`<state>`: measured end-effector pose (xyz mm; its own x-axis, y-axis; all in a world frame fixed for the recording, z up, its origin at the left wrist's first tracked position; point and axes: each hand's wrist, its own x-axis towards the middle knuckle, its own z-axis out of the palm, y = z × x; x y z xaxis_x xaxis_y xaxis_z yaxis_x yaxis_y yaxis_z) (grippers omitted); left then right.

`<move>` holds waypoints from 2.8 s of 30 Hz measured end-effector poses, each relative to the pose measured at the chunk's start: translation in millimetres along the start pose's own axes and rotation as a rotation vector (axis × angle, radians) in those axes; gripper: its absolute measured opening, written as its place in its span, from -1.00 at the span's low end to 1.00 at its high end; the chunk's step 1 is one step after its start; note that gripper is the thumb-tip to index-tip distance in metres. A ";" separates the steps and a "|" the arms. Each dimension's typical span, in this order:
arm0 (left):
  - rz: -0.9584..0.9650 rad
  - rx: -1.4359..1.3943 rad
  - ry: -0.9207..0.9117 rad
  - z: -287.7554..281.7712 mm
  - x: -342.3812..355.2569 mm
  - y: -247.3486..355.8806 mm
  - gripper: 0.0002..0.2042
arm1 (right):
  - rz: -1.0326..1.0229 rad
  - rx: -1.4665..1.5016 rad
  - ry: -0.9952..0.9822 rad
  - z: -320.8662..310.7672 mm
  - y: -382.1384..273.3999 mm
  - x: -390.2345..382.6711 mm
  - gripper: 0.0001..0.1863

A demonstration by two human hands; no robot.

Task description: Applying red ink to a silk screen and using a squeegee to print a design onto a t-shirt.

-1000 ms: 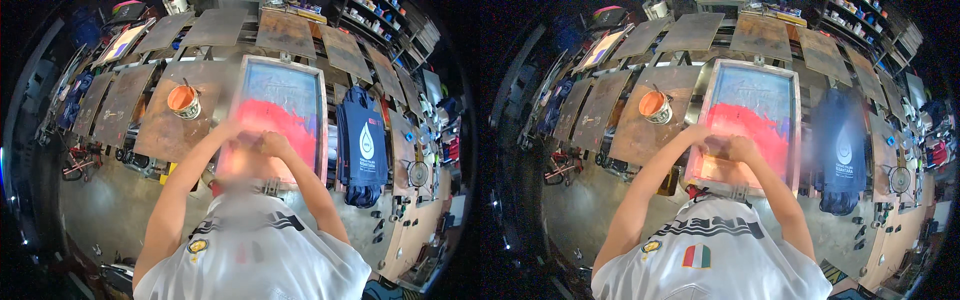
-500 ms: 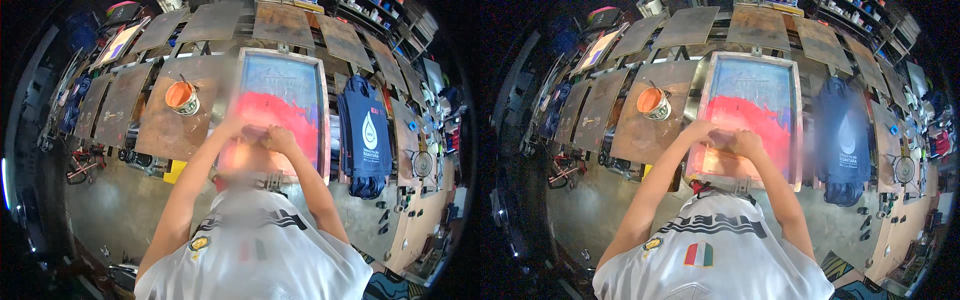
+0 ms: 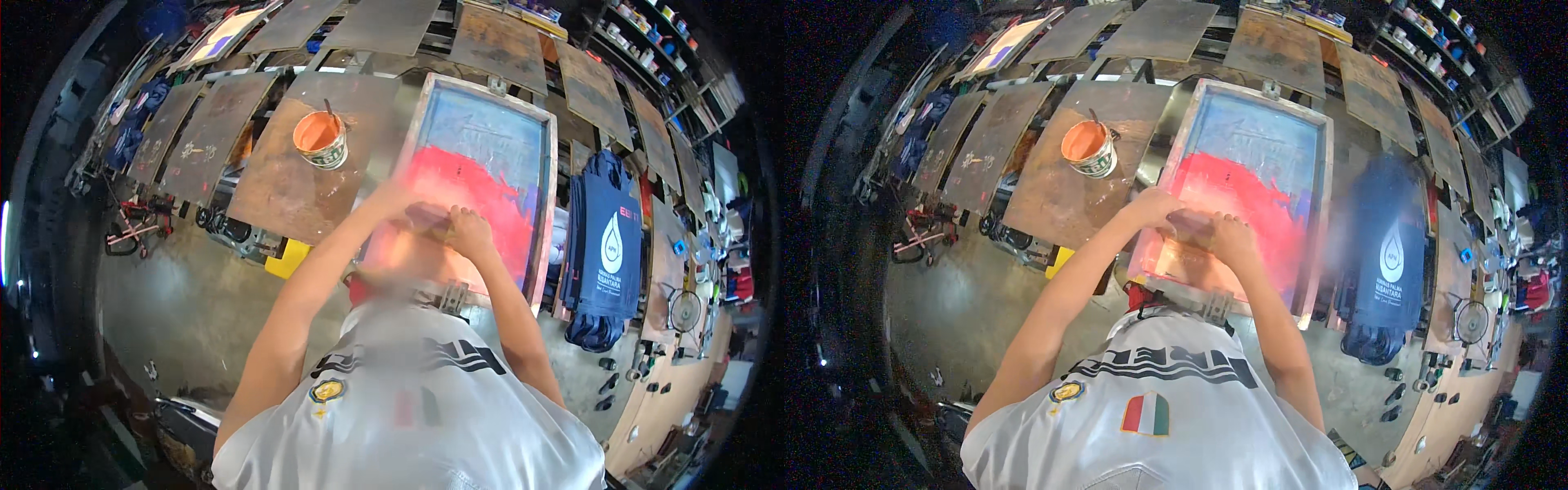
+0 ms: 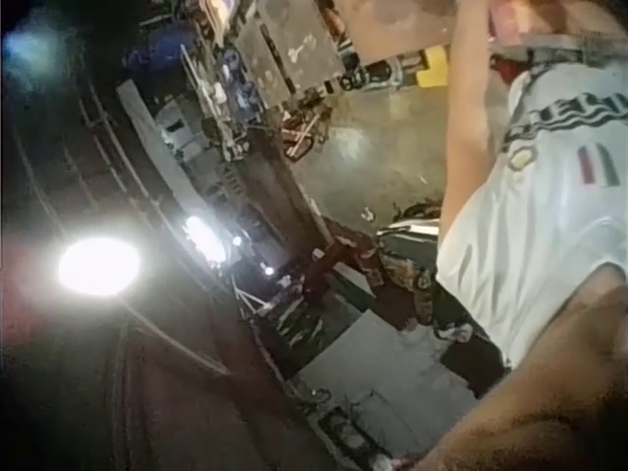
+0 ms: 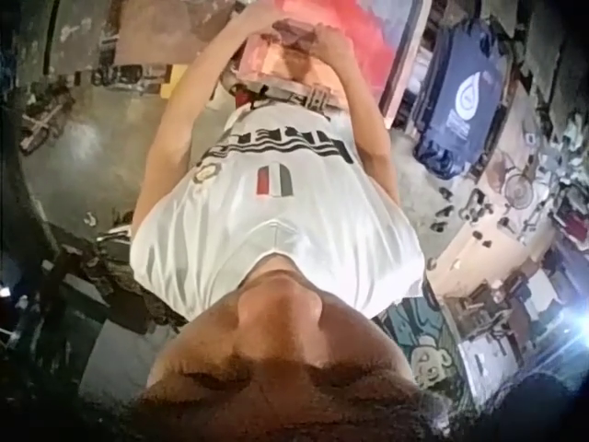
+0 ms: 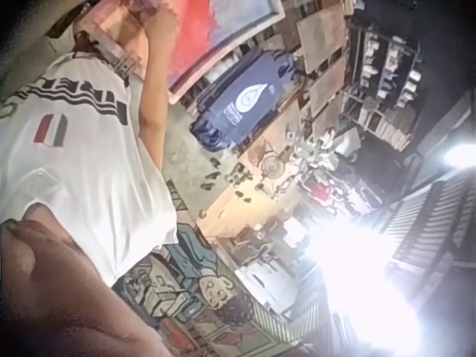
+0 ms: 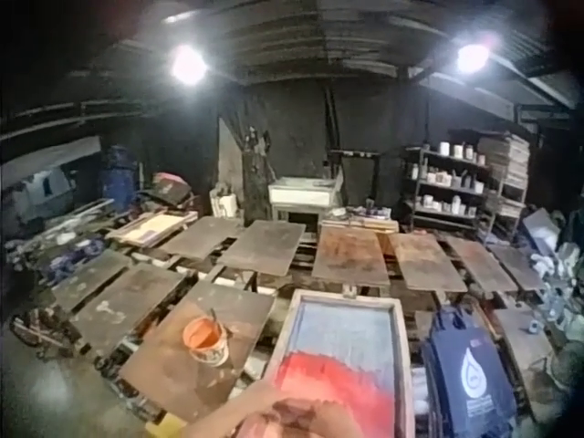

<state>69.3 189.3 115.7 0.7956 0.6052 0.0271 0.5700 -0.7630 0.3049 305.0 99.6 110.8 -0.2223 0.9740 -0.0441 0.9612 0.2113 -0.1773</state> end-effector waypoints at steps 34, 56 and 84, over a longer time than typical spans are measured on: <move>-0.161 -0.010 0.007 -13.2 -9.7 -8.6 -0.38 | -0.044 0.052 -0.020 -25.2 -11.3 26.6 -0.55; -0.115 0.067 -0.230 -20.1 3.1 11.7 -0.41 | -0.076 0.096 -0.051 -21.0 2.2 10.6 -0.49; -0.138 -0.151 0.232 8.2 4.9 21.5 -0.41 | 0.091 0.001 -0.045 -0.5 32.1 53.9 -0.13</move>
<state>87.2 174.0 114.6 0.6347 0.7499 0.1866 0.6187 -0.6378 0.4588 323.9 158.9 103.2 -0.1408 0.9845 -0.1043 0.9777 0.1216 -0.1715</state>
